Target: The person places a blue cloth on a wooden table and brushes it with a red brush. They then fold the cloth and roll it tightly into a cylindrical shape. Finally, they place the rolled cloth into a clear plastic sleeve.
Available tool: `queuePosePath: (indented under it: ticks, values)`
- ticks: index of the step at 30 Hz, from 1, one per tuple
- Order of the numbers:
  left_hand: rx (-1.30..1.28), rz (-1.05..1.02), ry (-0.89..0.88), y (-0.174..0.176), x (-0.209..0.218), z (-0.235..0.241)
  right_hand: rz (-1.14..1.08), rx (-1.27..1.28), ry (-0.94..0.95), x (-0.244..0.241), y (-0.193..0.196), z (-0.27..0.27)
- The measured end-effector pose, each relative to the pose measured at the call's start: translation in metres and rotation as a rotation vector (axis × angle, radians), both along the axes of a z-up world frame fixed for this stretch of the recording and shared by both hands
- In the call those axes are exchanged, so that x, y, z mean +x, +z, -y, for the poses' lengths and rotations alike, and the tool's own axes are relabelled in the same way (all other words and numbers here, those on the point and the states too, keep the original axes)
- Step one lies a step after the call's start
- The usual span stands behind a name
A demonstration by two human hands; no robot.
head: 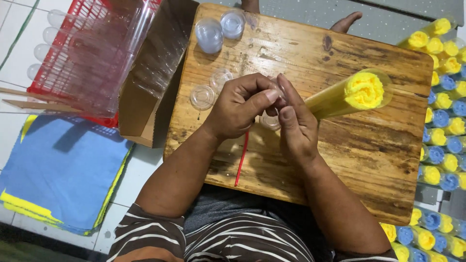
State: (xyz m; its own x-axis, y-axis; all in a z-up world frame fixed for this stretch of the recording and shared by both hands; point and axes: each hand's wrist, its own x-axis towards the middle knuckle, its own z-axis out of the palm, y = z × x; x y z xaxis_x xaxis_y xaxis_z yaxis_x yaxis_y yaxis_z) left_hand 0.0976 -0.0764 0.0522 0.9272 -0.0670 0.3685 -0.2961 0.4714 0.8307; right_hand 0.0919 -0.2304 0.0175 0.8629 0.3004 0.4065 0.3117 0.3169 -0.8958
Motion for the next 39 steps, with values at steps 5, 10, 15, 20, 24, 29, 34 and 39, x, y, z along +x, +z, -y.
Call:
queuePosePath:
  ticks: [5,10,15,20,24,29,34,39]
  values:
    - [-0.017,-0.013,0.023,0.005,-0.002,0.004,-0.03,0.046,0.002,-0.002,0.014,-0.01]
    - [0.001,-0.006,0.028,-0.006,0.0,0.002,-0.012,0.056,-0.02,-0.002,0.015,-0.011]
    - [-0.057,0.11,-0.049,0.002,-0.009,0.002,0.371,-0.064,-0.086,-0.009,0.034,-0.003]
    - [0.306,0.195,0.057,0.029,-0.012,0.011,0.655,-0.125,-0.338,-0.012,0.079,0.048]
    - [0.839,0.252,0.083,0.038,0.004,0.034,0.403,-0.334,-0.526,-0.008,0.092,0.108]
    - [0.923,0.336,0.04,0.018,0.05,0.076,0.291,-0.319,-0.401,0.014,0.056,0.129]
    - [0.711,0.25,-0.084,0.019,0.061,0.097,0.304,-0.472,-0.352,0.02,0.058,0.114]
    - [0.486,0.191,0.049,0.008,0.057,0.111,0.482,-0.483,-0.415,0.028,0.062,0.108]
